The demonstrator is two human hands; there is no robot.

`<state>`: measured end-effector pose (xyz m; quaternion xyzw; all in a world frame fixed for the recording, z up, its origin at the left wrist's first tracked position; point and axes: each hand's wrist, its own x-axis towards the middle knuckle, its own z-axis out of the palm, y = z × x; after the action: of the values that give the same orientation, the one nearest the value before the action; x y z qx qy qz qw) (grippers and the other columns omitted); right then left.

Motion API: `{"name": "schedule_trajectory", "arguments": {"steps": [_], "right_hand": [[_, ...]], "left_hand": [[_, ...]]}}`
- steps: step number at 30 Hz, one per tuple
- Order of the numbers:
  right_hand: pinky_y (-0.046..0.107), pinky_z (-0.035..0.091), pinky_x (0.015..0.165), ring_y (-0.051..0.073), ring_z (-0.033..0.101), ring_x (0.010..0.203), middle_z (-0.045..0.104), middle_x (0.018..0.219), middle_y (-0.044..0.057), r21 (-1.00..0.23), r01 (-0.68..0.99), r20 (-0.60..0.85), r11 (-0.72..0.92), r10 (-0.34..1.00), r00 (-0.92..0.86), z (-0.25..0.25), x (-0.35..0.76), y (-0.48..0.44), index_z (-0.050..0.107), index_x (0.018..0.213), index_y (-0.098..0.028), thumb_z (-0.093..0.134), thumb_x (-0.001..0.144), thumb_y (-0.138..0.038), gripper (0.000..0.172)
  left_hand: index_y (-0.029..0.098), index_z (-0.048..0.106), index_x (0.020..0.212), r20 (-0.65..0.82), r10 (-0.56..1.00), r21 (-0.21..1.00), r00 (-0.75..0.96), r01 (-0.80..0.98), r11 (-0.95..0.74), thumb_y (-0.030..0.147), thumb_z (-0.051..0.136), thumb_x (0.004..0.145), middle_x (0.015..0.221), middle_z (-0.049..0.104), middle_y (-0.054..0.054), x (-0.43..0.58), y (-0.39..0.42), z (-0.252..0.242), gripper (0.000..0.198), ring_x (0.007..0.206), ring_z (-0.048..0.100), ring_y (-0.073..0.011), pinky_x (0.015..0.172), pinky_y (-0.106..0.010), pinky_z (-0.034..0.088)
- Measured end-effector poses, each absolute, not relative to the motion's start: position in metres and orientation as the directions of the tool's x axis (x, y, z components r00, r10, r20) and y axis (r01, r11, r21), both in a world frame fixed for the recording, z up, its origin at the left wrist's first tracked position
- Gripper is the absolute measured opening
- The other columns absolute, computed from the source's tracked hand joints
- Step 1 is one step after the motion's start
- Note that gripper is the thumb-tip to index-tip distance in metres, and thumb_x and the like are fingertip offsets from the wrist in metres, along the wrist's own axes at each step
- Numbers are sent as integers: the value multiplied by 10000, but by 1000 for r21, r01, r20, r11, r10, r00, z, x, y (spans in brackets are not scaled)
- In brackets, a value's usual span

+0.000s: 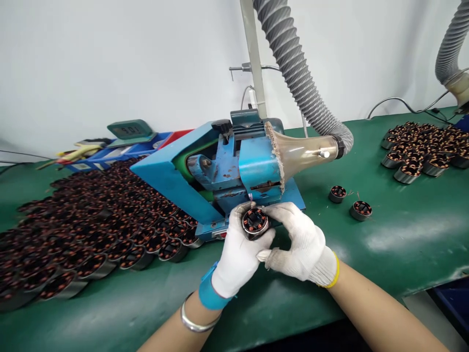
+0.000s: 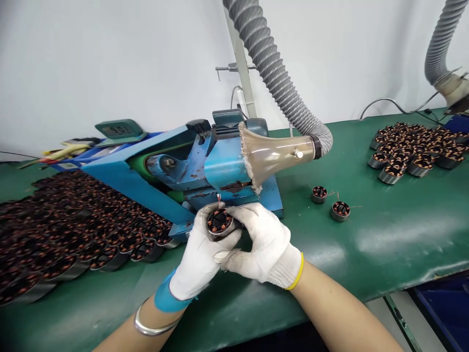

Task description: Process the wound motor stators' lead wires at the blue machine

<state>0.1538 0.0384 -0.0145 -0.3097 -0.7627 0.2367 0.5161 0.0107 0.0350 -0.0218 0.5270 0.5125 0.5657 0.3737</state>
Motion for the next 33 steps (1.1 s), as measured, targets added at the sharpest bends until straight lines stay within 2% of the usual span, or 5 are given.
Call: {"name": "schedule_trajectory", "arguments": {"steps": [14,20,24,30,33], "right_hand": [[404,521,700,265,622,827,656,934,125,-423,547,722,722,633,-278,-16,158,39,600,1147,-141,561,873,-342,342],[300,502,661,169,605,699,646,780,44,-944,60,328,326,944,39,-19,152,42,649,921,-181,493,888,-281,188],[266,476,598,129,552,587,584,686,-9,-932,-361,-6,38,993,119,-20,151,50,605,909,-180,554,856,-410,241],[225,393,544,117,499,598,546,628,-26,-995,77,56,67,989,-135,-10,161,48,582,712,-184,599,830,-392,240],[230,402,535,108,481,560,531,609,-24,-995,-63,78,78,997,-10,-9,171,55,535,672,-183,557,855,-417,298]], "left_hand": [[203,404,1309,223,973,975,50,2,-224,202,722,688,1399,505,-136,6,35,-32,698,1282,503,-246,1083,-383,425],[181,476,1175,116,993,993,18,-25,-116,220,724,655,1202,641,-129,13,35,-27,577,1113,632,-271,1000,-445,491],[182,487,1124,152,988,988,-22,12,-152,197,721,624,1160,643,-117,15,36,-31,553,1077,645,-262,975,-445,502],[191,517,1081,348,938,909,-3,245,-337,123,640,639,1046,636,-64,8,38,-31,464,991,644,-222,917,-400,519],[189,527,1003,420,907,844,23,358,-400,94,608,613,966,616,-44,2,38,-25,409,912,636,-206,863,-373,529]]}}
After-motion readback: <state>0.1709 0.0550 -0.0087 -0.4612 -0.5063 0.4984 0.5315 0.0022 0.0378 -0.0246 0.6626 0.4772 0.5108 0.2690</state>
